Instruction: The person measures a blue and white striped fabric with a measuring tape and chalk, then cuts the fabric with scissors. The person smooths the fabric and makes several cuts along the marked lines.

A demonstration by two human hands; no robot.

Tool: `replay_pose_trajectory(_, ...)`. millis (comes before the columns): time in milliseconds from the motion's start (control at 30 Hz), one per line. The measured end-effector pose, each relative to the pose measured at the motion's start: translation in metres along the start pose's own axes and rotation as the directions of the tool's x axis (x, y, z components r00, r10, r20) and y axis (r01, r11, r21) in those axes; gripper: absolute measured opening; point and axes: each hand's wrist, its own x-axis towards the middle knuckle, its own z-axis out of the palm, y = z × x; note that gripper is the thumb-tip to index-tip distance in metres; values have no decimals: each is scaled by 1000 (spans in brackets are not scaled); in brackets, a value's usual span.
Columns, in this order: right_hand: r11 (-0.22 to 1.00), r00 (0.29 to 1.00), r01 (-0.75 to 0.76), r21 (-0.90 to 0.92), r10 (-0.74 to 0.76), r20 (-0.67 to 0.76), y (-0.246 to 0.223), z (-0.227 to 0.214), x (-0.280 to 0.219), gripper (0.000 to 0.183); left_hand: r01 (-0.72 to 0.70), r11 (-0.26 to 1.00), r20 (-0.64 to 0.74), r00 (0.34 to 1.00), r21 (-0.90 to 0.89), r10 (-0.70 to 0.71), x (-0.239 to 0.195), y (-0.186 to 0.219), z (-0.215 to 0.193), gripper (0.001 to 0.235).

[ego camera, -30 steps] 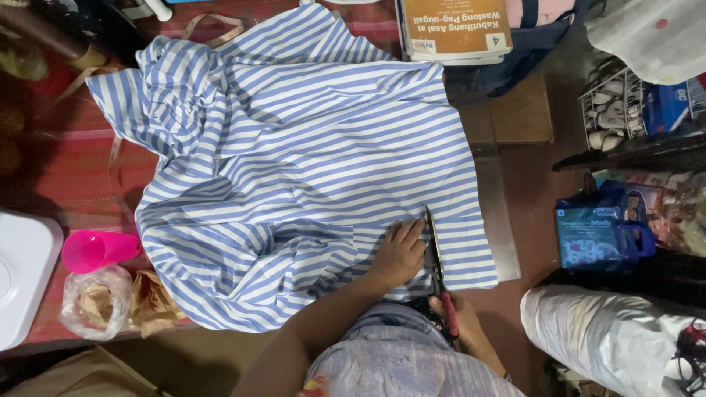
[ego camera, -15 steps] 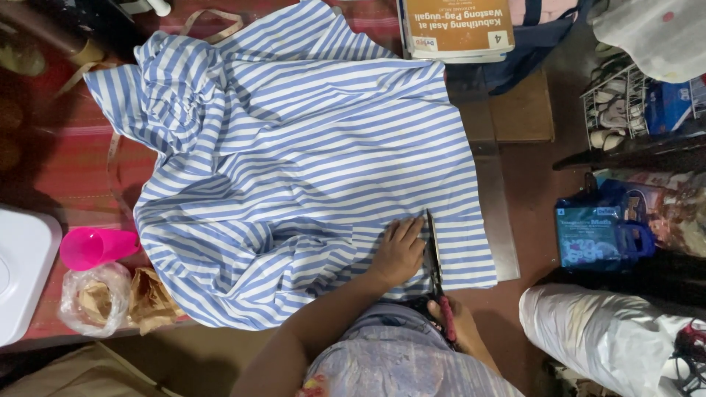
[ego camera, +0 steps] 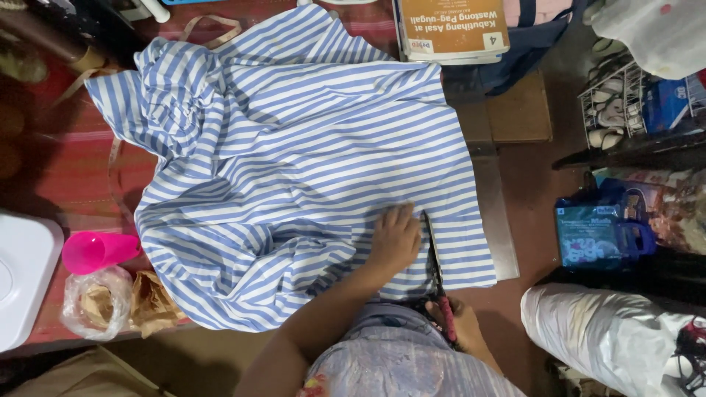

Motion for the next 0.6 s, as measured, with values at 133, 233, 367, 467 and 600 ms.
replay_pose_trajectory(133, 1000, 999, 26, 3, -26, -21, 1, -1, 0, 37, 102, 984, 224, 965, 146, -133, 8, -36, 11, 61)
replay_pose_trajectory(233, 998, 999, 52, 26, -52, -11, 0, -2, 1, 36, 44, 986, 19, 999, 160, -48, 0, -54, 23, 68)
replay_pose_trajectory(367, 998, 998, 54, 38, -54, -12, 3, -1, 1, 42, 29, 979, -30, 999, 200, -23, -4, -52, 22, 68)
replay_pose_trajectory(467, 999, 999, 48, 6, -48, -3, 1, 2, 20, 46, 28, 981, 0, 1000, 194, -29, -1, -52, 18, 66)
replay_pose_trajectory(600, 986, 988, 145, 77, -149, 43, 8, 7, 58, 60, 33, 983, -5, 999, 182, -33, -2, -52, 19, 67)
